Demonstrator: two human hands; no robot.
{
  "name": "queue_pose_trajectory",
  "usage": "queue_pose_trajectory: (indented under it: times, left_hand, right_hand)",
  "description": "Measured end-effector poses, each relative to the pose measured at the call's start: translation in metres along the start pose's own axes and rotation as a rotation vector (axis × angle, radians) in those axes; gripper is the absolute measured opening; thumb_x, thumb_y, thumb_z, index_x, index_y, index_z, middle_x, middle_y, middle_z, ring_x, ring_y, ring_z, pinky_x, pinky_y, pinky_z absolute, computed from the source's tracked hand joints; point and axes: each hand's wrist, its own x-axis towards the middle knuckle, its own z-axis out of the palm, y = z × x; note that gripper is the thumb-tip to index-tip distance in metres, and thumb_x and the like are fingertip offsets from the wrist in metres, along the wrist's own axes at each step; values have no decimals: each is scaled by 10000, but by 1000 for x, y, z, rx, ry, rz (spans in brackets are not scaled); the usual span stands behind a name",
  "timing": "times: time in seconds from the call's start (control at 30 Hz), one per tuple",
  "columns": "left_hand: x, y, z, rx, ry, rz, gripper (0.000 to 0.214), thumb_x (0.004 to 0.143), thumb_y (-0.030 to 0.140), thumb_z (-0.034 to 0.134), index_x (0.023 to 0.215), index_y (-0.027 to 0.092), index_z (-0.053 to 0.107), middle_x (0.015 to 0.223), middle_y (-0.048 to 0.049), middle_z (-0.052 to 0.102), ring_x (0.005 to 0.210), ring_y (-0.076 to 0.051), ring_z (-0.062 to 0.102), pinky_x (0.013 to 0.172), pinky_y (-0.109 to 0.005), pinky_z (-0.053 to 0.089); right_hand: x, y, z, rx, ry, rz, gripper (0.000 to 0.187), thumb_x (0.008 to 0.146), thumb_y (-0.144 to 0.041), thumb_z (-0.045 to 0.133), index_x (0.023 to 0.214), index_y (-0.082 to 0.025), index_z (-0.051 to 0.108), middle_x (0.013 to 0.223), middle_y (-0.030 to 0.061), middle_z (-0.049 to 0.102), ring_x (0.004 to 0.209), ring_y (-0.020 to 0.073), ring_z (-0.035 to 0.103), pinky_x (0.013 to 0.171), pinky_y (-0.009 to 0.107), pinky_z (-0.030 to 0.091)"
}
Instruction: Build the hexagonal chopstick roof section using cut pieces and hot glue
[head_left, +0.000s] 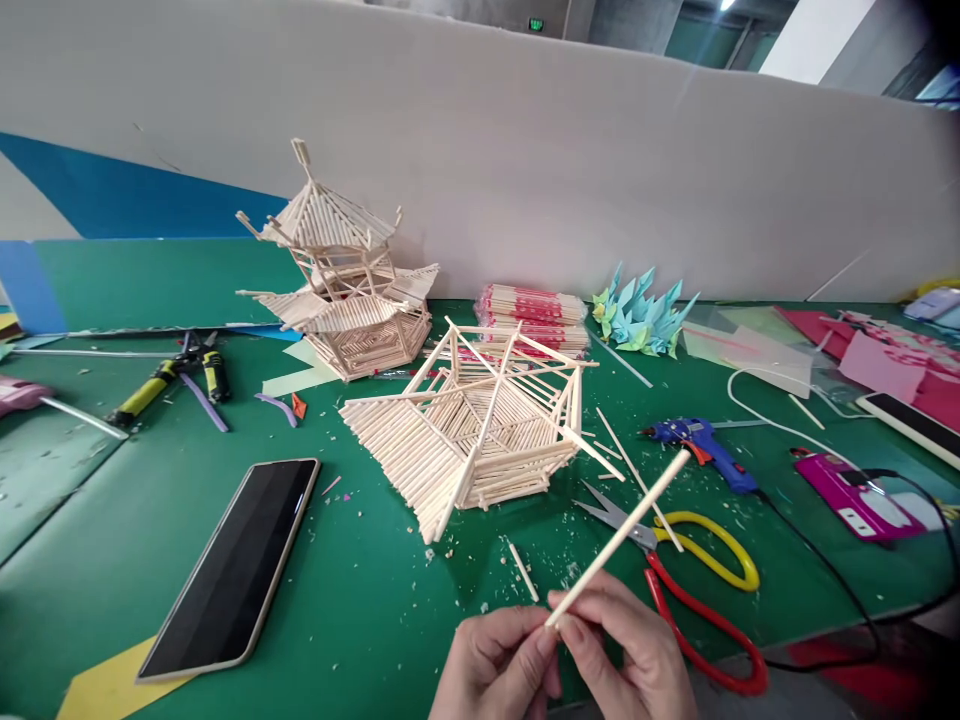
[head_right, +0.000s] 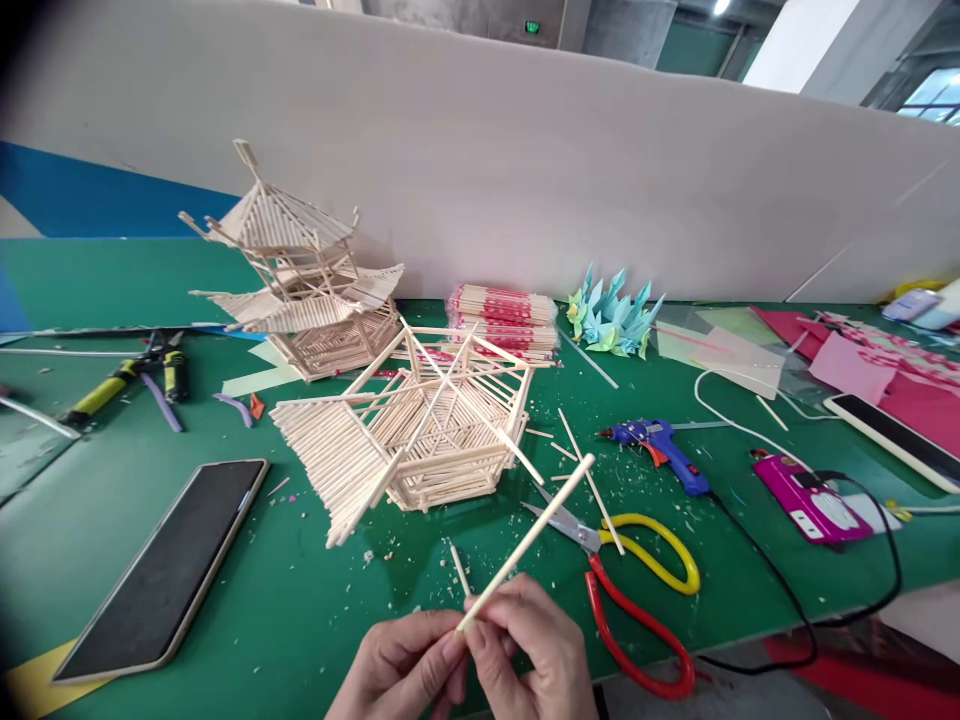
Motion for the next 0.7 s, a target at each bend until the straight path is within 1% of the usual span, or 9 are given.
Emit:
queue_pose_trajectory:
  times: [0.07, 0.13, 0.2, 0.27, 0.3, 0.4, 0.57, 0.63, 0.7]
  left_hand:
    - [1, -2, 1, -42, 42, -9, 377, 678, 486, 681, 703, 110, 695, 484, 18, 516, 389, -41, 399, 410, -178, 252]
    - [2, -1, 2, -96, 55, -39, 325, 681, 436, 700, 706, 112, 696, 492, 11, 548, 395, -36, 403, 416, -175, 242]
    - [3, 2, 4, -156, 46, -82, 281, 691, 392, 706, 697, 111, 694, 499, 10, 561, 400, -31, 397, 422, -172, 233]
    - [3, 6, 7, -201, 29, -123, 256, 700, 364, 703, 687, 108, 691, 503, 12, 563, 404, -26, 385, 426, -170, 224]
    - [2, 7, 7, -211, 21, -138, 252, 702, 357, 701, 681, 106, 690, 503, 11, 564, 404, -25, 378, 427, -170, 220]
    - [-1, 6, 8, -189, 25, -142, 256, 700, 359, 703, 670, 106, 689, 504, 7, 568, 408, -29, 373, 429, -178, 223]
    - [-5, -3, 3, -145, 57, -66, 253, 709, 373, 694, 715, 119, 702, 512, 6, 573, 423, -40, 390, 436, -187, 244]
    - [-6, -4, 0, -141, 59, -45, 257, 707, 381, 694, 724, 124, 707, 512, 7, 572, 420, -40, 388, 432, -187, 248]
    - [-7, -4, -3, -143, 56, -33, 262, 706, 389, 694, 727, 128, 710, 512, 8, 571, 418, -38, 386, 431, -185, 252]
  right_hand:
    - [1, 10, -24, -172, -31, -18, 155, 821, -192, 550, 933, -251, 640, 780, 31, 665, 710, 180, 648, 612, 235, 519]
    - [1, 25, -54, -413, 73, 12, 149, 834, -231, 535, 964, -238, 608, 914, 67, 669, 803, 211, 640, 678, 282, 517]
    - [0, 43, -85, -629, 140, 63, 177, 837, -292, 503, 980, -218, 576, 930, 92, 650, 779, 232, 628, 643, 321, 515]
    - [-1, 60, -109, -795, 64, 135, 251, 828, -317, 467, 1033, -202, 557, 1016, 121, 614, 882, 268, 609, 558, 314, 509]
    - [-1, 67, -117, -861, 11, 154, 283, 821, -319, 452, 1053, -189, 549, 1039, 132, 601, 911, 283, 600, 600, 341, 514]
    - [3, 83, -127, -932, -120, 200, 305, 823, -306, 409, 1058, -161, 540, 1029, 144, 597, 915, 298, 594, 700, 406, 500]
    - [18, 87, -132, -878, -264, 216, 215, 826, -277, 383, 918, -192, 557, 960, 110, 621, 903, 285, 593, 748, 406, 454]
    - [22, 83, -136, -839, -322, 238, 191, 827, -283, 395, 897, -207, 555, 953, 92, 627, 867, 272, 603, 716, 380, 447]
    - [26, 78, -142, -788, -377, 281, 175, 840, -310, 410, 894, -224, 553, 920, 62, 634, 761, 233, 616, 631, 330, 446]
